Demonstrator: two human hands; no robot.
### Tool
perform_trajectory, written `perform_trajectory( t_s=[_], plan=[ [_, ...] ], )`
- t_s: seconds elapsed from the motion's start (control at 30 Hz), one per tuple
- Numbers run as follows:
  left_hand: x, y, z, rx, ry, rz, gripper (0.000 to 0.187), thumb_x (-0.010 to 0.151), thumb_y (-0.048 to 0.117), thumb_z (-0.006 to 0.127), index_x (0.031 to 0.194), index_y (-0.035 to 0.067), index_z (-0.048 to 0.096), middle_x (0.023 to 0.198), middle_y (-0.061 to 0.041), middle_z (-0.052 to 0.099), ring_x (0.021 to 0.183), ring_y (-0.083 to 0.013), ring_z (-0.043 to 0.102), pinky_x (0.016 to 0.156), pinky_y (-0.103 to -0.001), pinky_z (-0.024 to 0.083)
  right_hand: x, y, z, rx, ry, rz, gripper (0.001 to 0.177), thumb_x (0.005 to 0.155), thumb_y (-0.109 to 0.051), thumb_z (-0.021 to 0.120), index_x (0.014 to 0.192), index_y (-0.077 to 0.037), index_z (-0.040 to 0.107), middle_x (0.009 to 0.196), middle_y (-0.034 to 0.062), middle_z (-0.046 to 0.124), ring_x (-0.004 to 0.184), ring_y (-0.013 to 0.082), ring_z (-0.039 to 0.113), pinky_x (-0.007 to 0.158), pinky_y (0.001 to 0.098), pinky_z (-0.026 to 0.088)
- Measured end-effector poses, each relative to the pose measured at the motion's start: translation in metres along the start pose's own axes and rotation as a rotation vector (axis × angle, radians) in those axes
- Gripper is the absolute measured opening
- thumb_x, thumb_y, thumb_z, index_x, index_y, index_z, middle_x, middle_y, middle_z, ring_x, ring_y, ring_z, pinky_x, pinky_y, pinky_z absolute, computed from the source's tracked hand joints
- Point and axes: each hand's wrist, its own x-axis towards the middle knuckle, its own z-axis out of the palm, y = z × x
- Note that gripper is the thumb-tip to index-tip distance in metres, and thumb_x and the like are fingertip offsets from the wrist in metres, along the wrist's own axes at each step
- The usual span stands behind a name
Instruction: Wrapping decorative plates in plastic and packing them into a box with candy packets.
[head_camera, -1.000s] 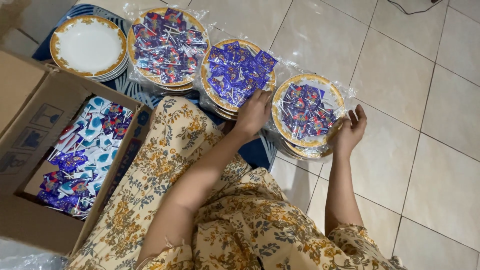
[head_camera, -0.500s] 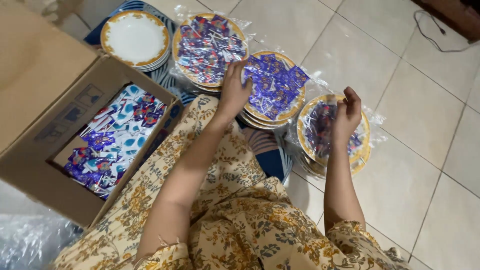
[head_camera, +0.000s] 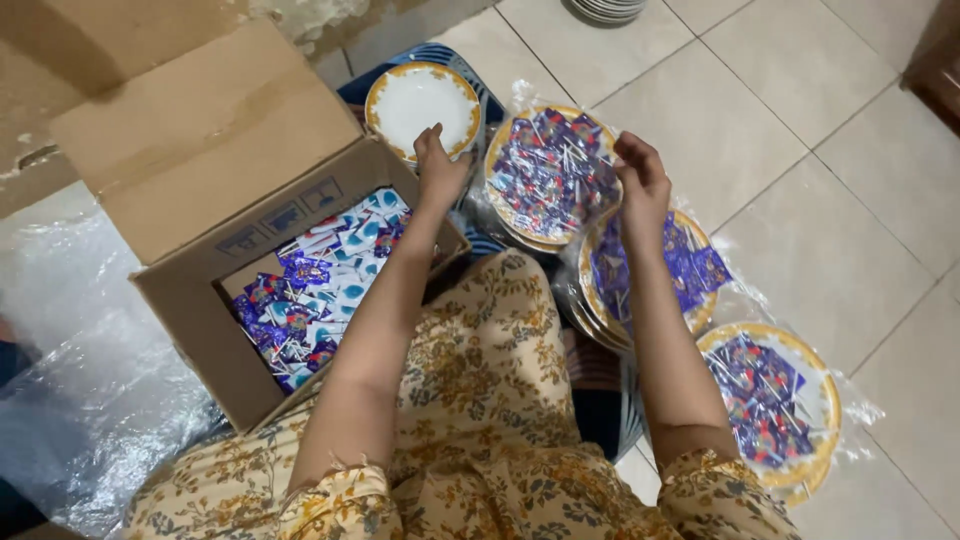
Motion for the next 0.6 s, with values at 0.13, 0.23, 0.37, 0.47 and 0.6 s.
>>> perform_trajectory(
  t_s=[0.13,0.23,0.37,0.47,0.6],
  plan=[
    [0.048,-0.022,-0.002,-0.011,0.004,-0.158,0.084,0.084,0.033,0.078,0.156,0.013,0.04,0.16,-0.015,0.023,0.148,-0.0408,0.038,0.122,-0.056,0.031,0.055,0.019,0.063,0.066,-0.081,0.002,0.04,0.09,0.002,0.06,0.129,-0.004,0.067,0.118,0.0212,0.07,0.117,0.0319,0.066,0.101,0.0445,0.053],
    [0.067,-0.007,-0.023,0.024,0.027,-0.167,0.079,0.084,0.024,0.072,0.155,0.005,0.04,0.159,-0.024,0.024,0.143,-0.0516,0.04,0.118,-0.062,0.036,0.099,0.058,0.107,0.081,-0.175,0.042,0.041,0.092,0.003,0.058,0.133,-0.001,0.065,0.122,0.0236,0.068,0.118,0.0328,0.065,0.103,0.0439,0.051],
    [0.111,-0.015,-0.037,0.087,0.044,-0.219,0.082,0.085,0.025,0.071,0.157,0.009,0.037,0.162,-0.021,0.02,0.145,-0.052,0.035,0.116,-0.064,0.038,0.149,0.118,0.169,0.001,-0.319,0.163,0.041,0.092,-0.006,0.067,0.133,-0.009,0.067,0.121,0.0181,0.071,0.117,0.0287,0.069,0.102,0.0392,0.054],
    [0.148,-0.04,-0.04,0.155,0.034,-0.309,0.081,0.086,0.029,0.069,0.158,0.012,0.035,0.165,-0.017,0.017,0.148,-0.0491,0.032,0.115,-0.065,0.038,0.181,0.173,0.21,-0.204,-0.454,0.246,0.047,0.089,-0.019,0.071,0.136,-0.02,0.065,0.125,0.0079,0.071,0.117,0.0221,0.069,0.104,0.0383,0.053],
    [0.18,-0.064,-0.045,0.156,-0.004,-0.462,0.075,0.09,0.023,0.062,0.157,0.006,0.034,0.165,-0.024,0.017,0.146,-0.0534,0.03,0.114,-0.066,0.037,0.206,0.196,0.241,-0.604,-0.844,0.329,0.073,0.082,-0.035,0.069,0.149,-0.013,0.054,0.13,0.0238,0.067,0.125,0.044,0.061,0.106,0.0521,0.047]
  ],
)
